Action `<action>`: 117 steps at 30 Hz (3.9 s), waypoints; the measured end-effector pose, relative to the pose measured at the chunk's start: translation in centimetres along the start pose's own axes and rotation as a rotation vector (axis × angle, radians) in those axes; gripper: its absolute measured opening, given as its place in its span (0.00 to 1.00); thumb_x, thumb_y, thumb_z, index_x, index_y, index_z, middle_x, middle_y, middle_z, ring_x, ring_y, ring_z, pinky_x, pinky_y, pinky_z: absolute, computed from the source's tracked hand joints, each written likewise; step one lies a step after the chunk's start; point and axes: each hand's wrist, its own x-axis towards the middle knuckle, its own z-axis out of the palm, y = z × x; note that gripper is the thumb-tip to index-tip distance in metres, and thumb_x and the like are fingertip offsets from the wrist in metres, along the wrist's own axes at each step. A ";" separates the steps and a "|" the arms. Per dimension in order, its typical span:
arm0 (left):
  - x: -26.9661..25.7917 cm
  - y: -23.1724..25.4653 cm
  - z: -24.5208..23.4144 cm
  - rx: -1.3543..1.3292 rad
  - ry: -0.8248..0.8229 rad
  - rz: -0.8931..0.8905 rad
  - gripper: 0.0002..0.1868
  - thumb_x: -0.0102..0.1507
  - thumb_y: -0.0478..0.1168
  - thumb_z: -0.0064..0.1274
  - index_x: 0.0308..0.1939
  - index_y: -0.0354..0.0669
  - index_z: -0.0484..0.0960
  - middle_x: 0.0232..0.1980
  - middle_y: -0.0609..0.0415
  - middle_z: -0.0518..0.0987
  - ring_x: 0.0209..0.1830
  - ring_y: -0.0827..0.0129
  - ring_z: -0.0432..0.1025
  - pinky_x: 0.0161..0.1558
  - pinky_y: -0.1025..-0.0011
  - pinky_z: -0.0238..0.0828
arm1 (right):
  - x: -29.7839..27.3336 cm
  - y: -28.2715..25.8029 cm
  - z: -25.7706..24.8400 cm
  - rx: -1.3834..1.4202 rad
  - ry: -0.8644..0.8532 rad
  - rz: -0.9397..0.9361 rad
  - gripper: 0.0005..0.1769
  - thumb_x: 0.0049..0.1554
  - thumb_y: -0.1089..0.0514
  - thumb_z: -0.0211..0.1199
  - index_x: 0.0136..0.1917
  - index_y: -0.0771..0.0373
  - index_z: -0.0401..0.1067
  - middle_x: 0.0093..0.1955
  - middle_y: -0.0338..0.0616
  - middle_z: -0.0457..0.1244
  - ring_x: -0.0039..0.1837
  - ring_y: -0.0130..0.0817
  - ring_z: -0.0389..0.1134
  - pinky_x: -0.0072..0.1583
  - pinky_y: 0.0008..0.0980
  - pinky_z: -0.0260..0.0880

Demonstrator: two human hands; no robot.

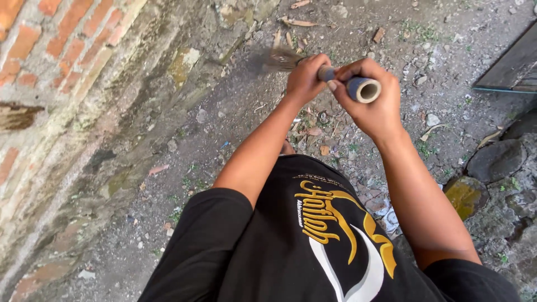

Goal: The person is sweeping debris and dirt off an outdoor dirt/stone ground using a broom with a blue handle.

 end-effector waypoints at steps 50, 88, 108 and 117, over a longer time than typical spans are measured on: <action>17.8 2.6 12.5 -0.088 -0.115 -0.006 0.14 0.58 0.42 0.58 0.47 0.49 0.76 0.48 0.53 0.82 0.51 0.53 0.78 0.47 0.61 0.74 | 10.8 7.9 -14.7 -0.111 -0.001 -0.121 0.13 0.53 0.63 0.76 0.44 0.63 0.71 0.43 0.46 0.68 0.45 0.37 0.72 0.48 0.34 0.71; 17.5 -1.2 10.8 0.295 -0.091 -0.152 0.21 0.50 0.36 0.68 0.45 0.51 0.76 0.49 0.56 0.78 0.53 0.53 0.73 0.49 0.55 0.71 | 13.4 16.1 -14.8 0.339 -0.066 0.035 0.10 0.60 0.67 0.71 0.47 0.67 0.69 0.51 0.48 0.70 0.60 0.37 0.74 0.64 0.37 0.75; 22.0 7.2 14.3 0.081 0.016 0.131 0.16 0.54 0.32 0.61 0.43 0.46 0.74 0.44 0.54 0.79 0.48 0.53 0.76 0.47 0.57 0.72 | 13.5 12.7 -23.2 0.072 -0.049 -0.280 0.12 0.58 0.70 0.75 0.45 0.69 0.71 0.46 0.51 0.69 0.53 0.41 0.74 0.60 0.36 0.75; 13.0 7.9 6.2 0.275 -0.030 0.046 0.20 0.45 0.37 0.64 0.39 0.46 0.75 0.41 0.53 0.77 0.47 0.53 0.74 0.45 0.56 0.71 | 13.0 9.8 -20.3 0.391 -0.252 -0.227 0.11 0.54 0.68 0.73 0.44 0.67 0.71 0.43 0.51 0.69 0.50 0.40 0.74 0.58 0.37 0.77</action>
